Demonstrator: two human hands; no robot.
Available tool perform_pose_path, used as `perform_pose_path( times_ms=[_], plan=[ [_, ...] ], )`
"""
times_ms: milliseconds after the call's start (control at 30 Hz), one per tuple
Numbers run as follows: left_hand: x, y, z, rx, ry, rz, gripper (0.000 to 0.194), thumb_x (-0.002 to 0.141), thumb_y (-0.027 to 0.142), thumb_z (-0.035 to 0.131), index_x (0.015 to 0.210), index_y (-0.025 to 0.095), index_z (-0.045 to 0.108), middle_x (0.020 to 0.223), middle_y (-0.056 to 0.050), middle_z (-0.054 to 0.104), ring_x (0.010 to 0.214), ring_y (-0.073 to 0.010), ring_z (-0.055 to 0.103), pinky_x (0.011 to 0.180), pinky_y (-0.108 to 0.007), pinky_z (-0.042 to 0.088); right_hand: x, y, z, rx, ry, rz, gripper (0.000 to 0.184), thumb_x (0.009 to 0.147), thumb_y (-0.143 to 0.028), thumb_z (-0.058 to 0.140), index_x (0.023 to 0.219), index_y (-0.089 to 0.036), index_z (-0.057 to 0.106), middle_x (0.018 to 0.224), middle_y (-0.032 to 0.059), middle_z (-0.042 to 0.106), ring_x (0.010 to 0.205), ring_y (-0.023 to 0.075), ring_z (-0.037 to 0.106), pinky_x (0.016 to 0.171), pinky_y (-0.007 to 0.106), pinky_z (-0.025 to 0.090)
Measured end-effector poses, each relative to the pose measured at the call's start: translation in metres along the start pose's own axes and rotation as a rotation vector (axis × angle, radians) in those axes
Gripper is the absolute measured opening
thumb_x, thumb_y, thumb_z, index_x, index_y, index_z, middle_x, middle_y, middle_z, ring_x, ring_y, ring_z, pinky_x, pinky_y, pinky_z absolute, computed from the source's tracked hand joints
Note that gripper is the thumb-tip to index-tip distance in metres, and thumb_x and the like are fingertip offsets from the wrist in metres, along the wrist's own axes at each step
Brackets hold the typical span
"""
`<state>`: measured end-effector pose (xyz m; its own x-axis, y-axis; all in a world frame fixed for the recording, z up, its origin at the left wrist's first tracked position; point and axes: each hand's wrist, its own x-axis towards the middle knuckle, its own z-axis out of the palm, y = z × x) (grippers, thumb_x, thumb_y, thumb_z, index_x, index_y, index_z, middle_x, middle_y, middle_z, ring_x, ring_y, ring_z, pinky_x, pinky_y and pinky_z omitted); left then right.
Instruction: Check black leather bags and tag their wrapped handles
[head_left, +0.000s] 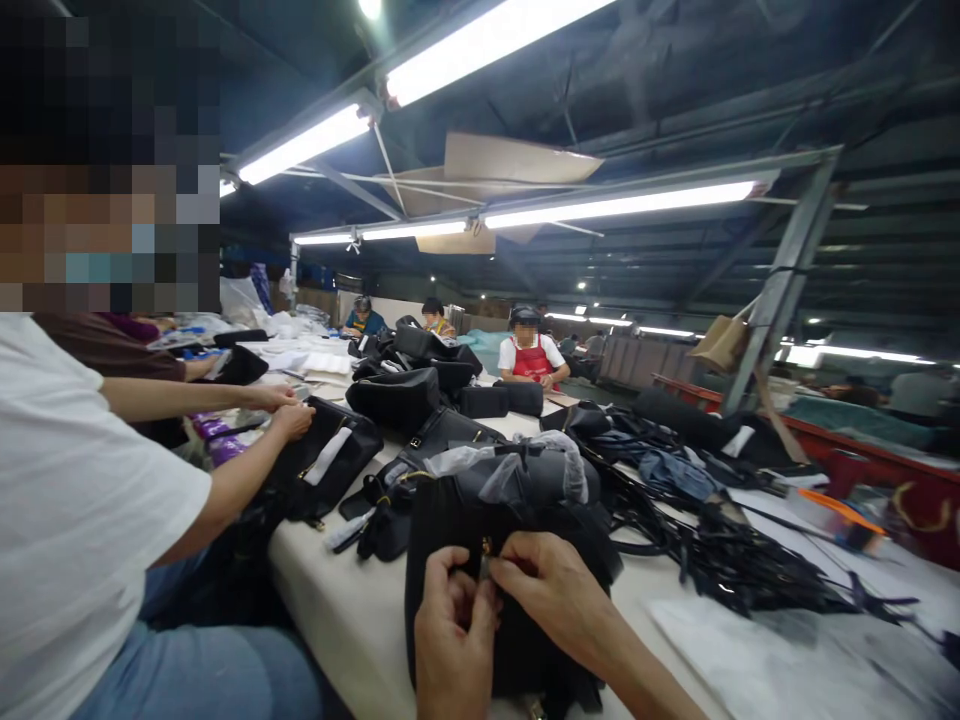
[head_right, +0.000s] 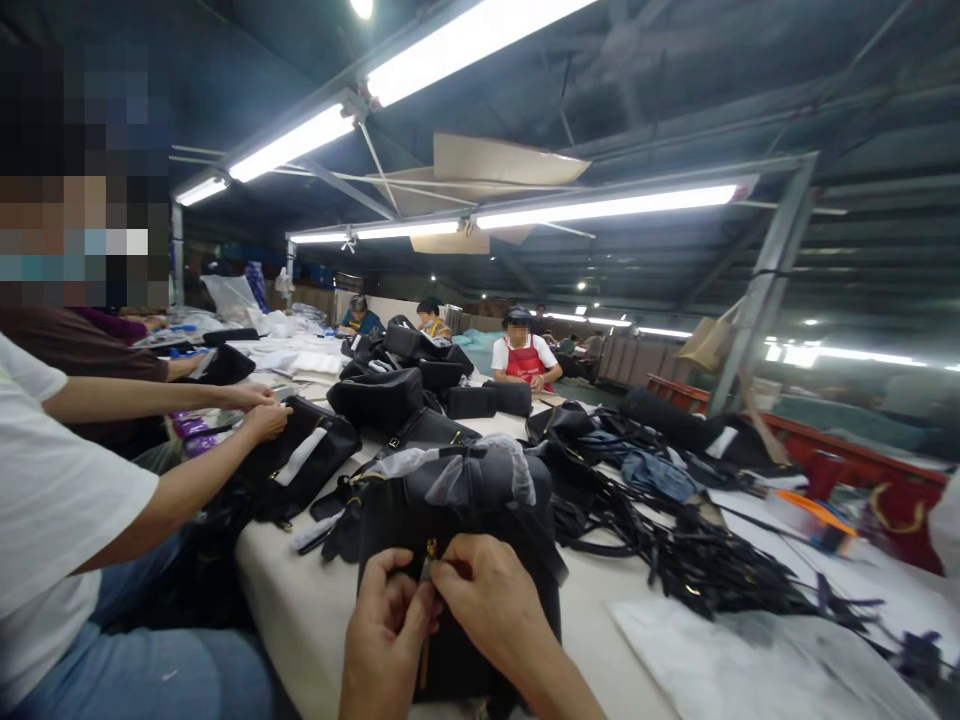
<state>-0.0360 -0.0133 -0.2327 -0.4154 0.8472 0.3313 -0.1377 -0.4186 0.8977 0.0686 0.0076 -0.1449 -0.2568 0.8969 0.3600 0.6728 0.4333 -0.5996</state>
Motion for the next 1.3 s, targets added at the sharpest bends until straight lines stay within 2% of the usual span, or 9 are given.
perform_pose_path(
  times_ms=[133,200,300,400,533,733,967,1133,1300],
  plan=[
    [-0.005,0.002,-0.001,0.233,0.074,0.21,0.037,0.084,0.035,0.06,0.119,0.022,0.058,0.061,0.001,0.062,0.054,-0.0172,0.058,0.059,-0.026,0.046,0.001,-0.003,0.0,-0.071,-0.035,0.025,0.03,0.076,-0.027,0.056,0.047,-0.02,0.051,0.049,-0.0034,0.048,0.05,0.0121,0.042,0.05,0.027,0.022],
    [-0.005,0.004,-0.003,0.267,0.048,0.295,0.031,0.086,0.03,0.057,0.114,0.023,0.065,0.079,-0.007,0.073,0.071,-0.0209,0.066,0.073,-0.028,0.05,0.001,-0.003,-0.001,-0.089,-0.052,0.029,0.03,0.076,-0.027,0.056,0.048,-0.02,0.05,0.049,-0.0036,0.048,0.05,0.012,0.042,0.051,0.027,0.023],
    [-0.004,0.004,-0.007,0.257,0.008,0.362,0.026,0.087,0.027,0.055,0.106,0.024,0.072,0.102,-0.01,0.075,0.093,-0.024,0.069,0.088,-0.03,0.049,0.001,-0.002,-0.002,-0.078,-0.055,0.035,0.028,0.077,-0.029,0.054,0.051,-0.02,0.054,0.052,-0.003,0.049,0.054,0.0131,0.045,0.052,0.027,0.025],
    [-0.001,0.003,-0.01,0.236,0.002,0.277,0.024,0.084,0.031,0.06,0.102,0.024,0.074,0.099,-0.009,0.076,0.087,-0.0239,0.07,0.083,-0.03,0.053,-0.001,0.0,-0.002,-0.024,-0.082,0.053,0.023,0.077,-0.028,0.053,0.057,-0.02,0.061,0.055,-0.002,0.054,0.057,0.0138,0.048,0.053,0.026,0.027],
    [0.001,0.01,-0.009,0.036,-0.042,-0.001,0.031,0.078,0.045,0.066,0.093,0.018,0.073,0.071,-0.005,0.072,0.063,-0.0188,0.067,0.057,-0.025,0.055,-0.002,0.003,0.001,0.057,-0.097,0.088,0.018,0.074,-0.024,0.054,0.062,-0.018,0.066,0.058,-0.0011,0.058,0.059,0.0137,0.05,0.053,0.024,0.03],
    [0.004,0.026,-0.006,-0.227,-0.056,-0.25,0.043,0.064,0.05,0.077,0.082,0.012,0.069,0.053,0.0,0.062,0.045,-0.0104,0.055,0.043,-0.019,0.047,-0.003,0.007,0.01,0.317,-0.159,0.139,0.026,0.074,-0.035,0.054,0.058,-0.016,0.061,0.05,-0.0037,0.046,0.05,0.0109,0.042,0.049,0.024,0.028],
    [0.004,0.023,-0.001,-0.197,-0.059,-0.163,0.041,0.067,0.05,0.075,0.085,0.014,0.064,0.052,0.002,0.058,0.048,-0.0114,0.056,0.041,-0.017,0.044,-0.006,0.007,0.019,0.469,-0.034,0.199,0.025,0.07,-0.037,0.058,0.056,-0.016,0.057,0.049,-0.0037,0.047,0.049,0.0095,0.041,0.048,0.023,0.029],
    [0.0,0.016,-0.001,-0.121,-0.015,-0.085,0.04,0.074,0.044,0.07,0.099,0.02,0.051,0.055,0.006,0.056,0.05,-0.0121,0.056,0.045,-0.019,0.048,-0.009,0.001,0.013,0.826,-0.181,0.441,0.019,0.063,-0.034,0.062,0.059,-0.018,0.052,0.045,-0.0092,0.038,0.037,0.003,0.022,0.039,0.021,0.01],
    [-0.003,0.014,0.001,-0.191,0.035,-0.108,0.044,0.072,0.045,0.072,0.095,0.023,0.043,0.055,0.007,0.058,0.05,-0.0137,0.059,0.047,-0.021,0.05,-0.013,0.006,0.019,1.114,-0.229,0.54,0.035,0.056,-0.037,0.079,0.069,-0.017,0.053,0.048,-0.012,0.038,0.037,-0.0004,0.018,0.039,0.018,0.006]
  ],
)
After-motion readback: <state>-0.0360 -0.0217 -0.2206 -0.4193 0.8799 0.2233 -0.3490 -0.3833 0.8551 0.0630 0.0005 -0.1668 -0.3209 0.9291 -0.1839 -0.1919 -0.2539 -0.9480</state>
